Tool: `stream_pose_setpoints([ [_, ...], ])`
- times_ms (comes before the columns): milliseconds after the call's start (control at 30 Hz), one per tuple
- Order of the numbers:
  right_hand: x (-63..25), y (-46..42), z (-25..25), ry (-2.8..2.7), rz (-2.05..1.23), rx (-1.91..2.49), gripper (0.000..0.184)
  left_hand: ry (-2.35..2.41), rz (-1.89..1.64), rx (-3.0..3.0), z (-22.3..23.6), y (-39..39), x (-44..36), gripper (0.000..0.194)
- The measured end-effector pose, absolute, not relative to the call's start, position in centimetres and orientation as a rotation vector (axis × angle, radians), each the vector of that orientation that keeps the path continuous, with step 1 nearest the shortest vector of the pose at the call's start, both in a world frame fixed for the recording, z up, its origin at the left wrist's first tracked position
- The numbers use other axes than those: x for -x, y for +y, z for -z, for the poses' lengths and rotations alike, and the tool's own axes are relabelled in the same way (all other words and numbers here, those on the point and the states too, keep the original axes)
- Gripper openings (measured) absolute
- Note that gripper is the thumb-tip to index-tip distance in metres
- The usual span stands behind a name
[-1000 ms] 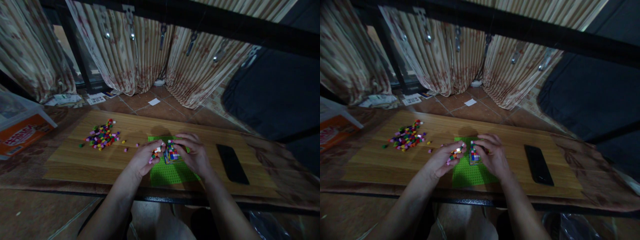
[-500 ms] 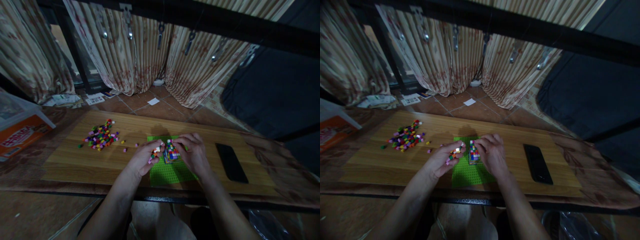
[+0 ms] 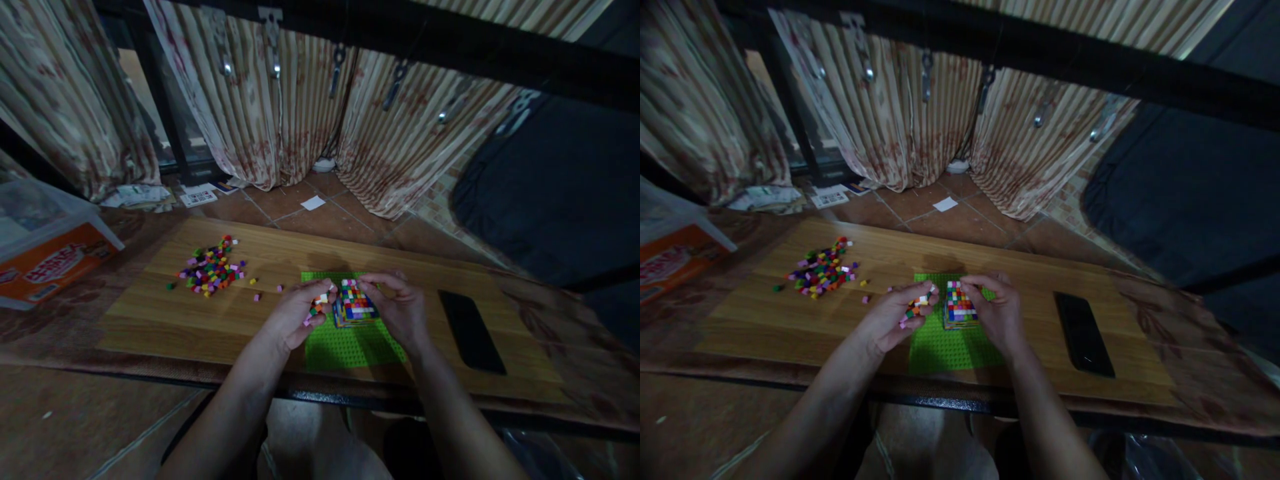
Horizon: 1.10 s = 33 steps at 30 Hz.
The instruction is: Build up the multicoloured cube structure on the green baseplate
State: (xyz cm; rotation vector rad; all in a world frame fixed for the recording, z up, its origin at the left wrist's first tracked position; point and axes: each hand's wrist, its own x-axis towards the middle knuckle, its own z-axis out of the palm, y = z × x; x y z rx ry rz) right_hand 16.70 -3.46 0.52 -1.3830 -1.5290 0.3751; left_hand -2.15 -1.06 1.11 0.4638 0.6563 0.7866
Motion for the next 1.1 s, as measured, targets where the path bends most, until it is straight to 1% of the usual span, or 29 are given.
stream_pose_setpoints([
  [167,-16.8,-3.1,-0.2,-1.44,-0.479,1.392,0.008,0.657,-0.797,-0.47,-1.0,-1.0,2.1,0.011],
  [367,-16.8,-2.6,-0.2,-1.506,-0.384,1.41,0.011,0.66,-0.784,-0.466,-1.1,-1.0,2.2,0.01],
  [433,-16.9,-2.5,-0.2,-1.505,-0.396,1.416,0.012,0.656,-0.785,-0.464,-1.1,-1.0,2.2,0.01],
  [500,-17.0,-2.4,-0.2,-1.468,-0.466,1.426,0.014,0.648,-0.789,-0.466,-1.0,-1.0,2.1,0.011],
  [633,-17.2,-2.1,-0.2,-1.317,-0.73,1.431,0.022,0.65,-0.782,-0.47,-0.9,-1.0,2.1,0.01],
  [767,-16.7,-1.9,-0.5,-1.149,-0.897,1.412,0.024,0.653,-0.775,-0.475,-0.9,-1.0,2.1,0.011],
  [1100,-16.5,-1.8,-0.7,-1.053,-1.002,1.381,0.027,0.695,-0.771,-0.448,-0.9,-1.0,1.8,0.009],
])
